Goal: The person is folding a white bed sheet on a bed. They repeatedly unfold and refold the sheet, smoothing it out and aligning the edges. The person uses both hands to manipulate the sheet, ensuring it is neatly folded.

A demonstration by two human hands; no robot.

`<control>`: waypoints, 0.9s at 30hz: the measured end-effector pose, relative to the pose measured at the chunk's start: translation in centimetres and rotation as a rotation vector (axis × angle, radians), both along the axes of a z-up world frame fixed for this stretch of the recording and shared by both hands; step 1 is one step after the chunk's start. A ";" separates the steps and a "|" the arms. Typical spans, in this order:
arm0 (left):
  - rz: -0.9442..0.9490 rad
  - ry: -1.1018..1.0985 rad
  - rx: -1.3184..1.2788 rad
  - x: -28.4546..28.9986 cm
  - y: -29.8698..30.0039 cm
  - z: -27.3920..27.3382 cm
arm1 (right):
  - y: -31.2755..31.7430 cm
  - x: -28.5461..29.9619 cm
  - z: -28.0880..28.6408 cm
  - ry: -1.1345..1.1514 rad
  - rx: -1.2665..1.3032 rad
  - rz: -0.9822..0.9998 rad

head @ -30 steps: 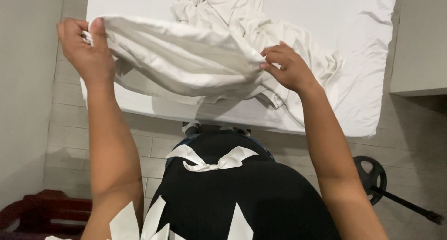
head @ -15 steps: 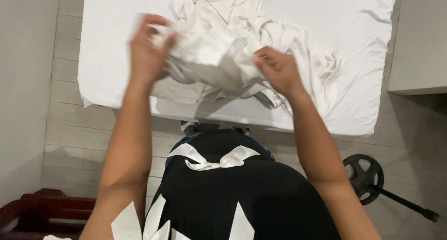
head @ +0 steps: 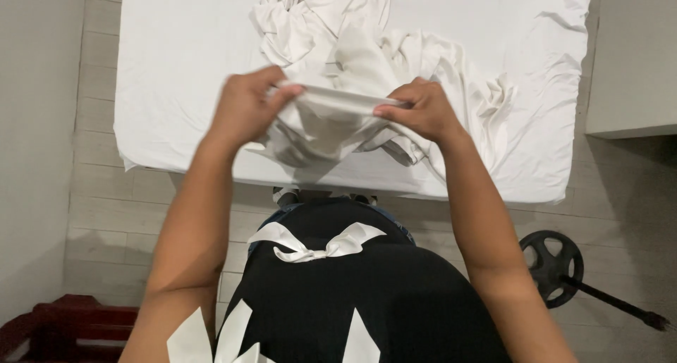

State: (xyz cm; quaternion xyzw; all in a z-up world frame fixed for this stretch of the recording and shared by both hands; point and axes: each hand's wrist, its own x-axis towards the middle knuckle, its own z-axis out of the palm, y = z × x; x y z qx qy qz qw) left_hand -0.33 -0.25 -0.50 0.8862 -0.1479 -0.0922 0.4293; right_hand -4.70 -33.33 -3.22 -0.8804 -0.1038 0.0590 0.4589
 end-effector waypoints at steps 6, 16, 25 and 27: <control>0.428 -0.480 0.024 4.6 10.0 -3.9 | -7.6 -1.4 -2.4 -0.122 -0.007 -0.201; 0.313 -0.558 0.150 4.6 9.7 -2.7 | -7.9 -3.7 -2.6 -0.034 0.030 -0.268; -0.185 -0.213 0.271 -1.4 -5.0 -1.8 | 7.7 -0.9 0.1 -0.404 0.058 -0.009; -0.235 -0.452 0.120 -2.6 -5.0 -1.0 | 8.2 -0.2 -1.1 -0.521 -0.079 -0.023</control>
